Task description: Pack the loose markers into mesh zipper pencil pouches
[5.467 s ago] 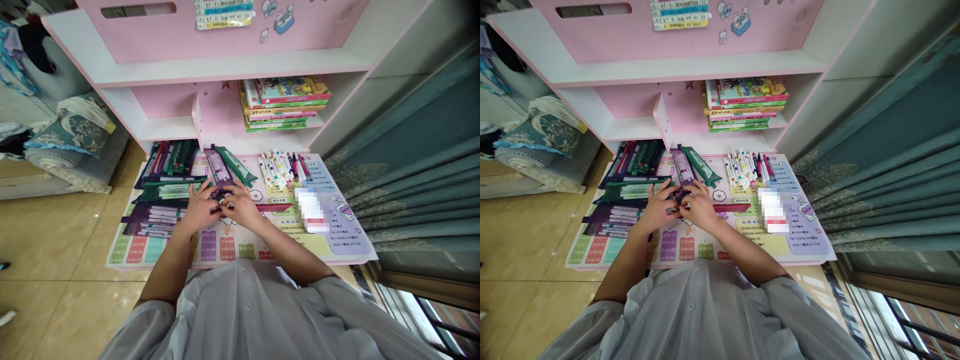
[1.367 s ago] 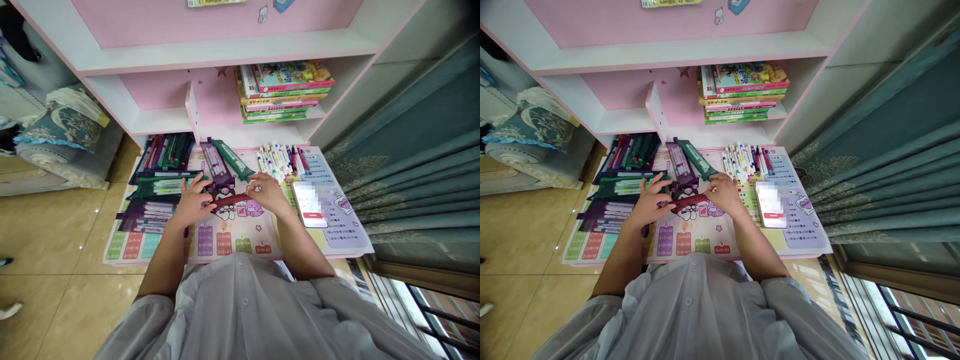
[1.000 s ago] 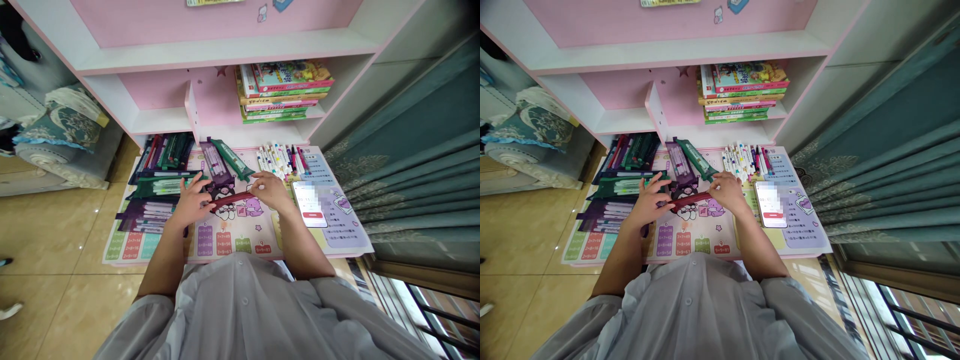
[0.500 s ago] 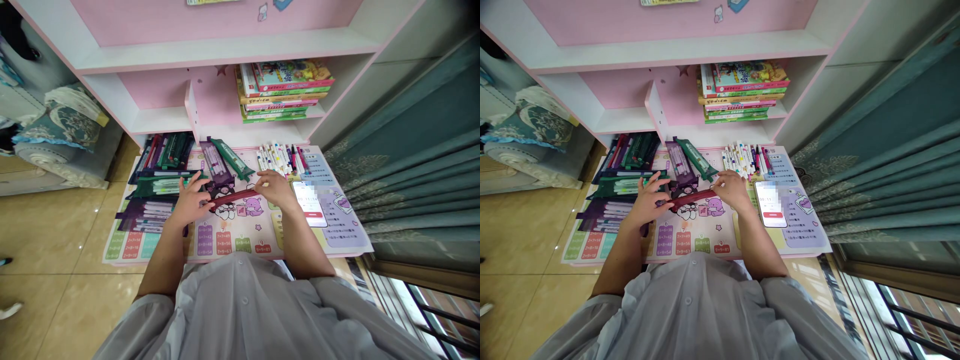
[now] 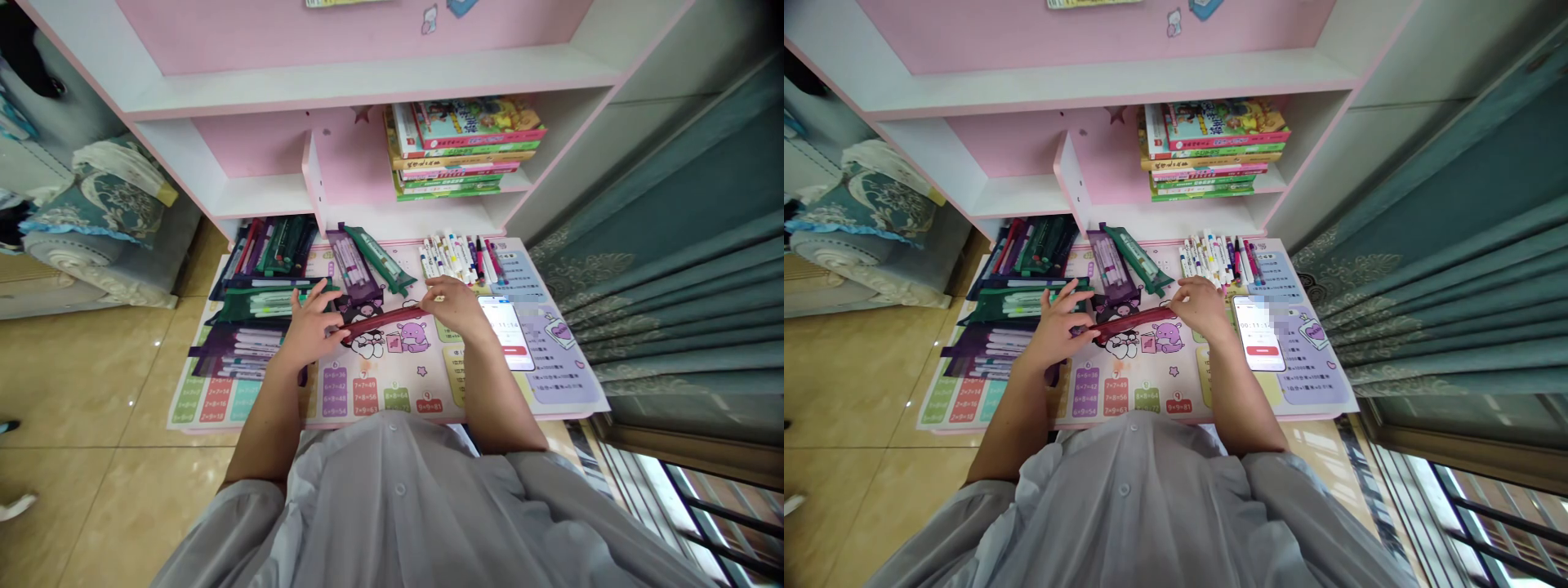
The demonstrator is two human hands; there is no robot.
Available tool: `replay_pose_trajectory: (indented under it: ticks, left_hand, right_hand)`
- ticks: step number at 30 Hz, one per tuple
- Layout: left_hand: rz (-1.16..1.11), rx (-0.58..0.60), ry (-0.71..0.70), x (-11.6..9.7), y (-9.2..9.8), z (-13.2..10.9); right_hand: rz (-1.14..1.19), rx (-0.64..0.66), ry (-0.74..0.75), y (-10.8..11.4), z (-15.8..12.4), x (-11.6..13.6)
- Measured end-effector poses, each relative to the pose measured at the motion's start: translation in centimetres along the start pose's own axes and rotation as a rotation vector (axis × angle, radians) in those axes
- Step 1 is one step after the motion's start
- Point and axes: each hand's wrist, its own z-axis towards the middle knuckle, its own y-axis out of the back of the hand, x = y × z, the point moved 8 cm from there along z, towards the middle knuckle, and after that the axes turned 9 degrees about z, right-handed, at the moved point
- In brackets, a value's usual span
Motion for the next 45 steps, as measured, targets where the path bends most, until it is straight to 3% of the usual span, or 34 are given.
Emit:
replay_pose_trajectory:
  ticks: [45]
  left_hand:
    - [0.000,0.012,-0.001,0.0,0.3,-0.1]
  right_hand:
    - [0.012,-0.085,-0.123,3.1,0.4,-2.3]
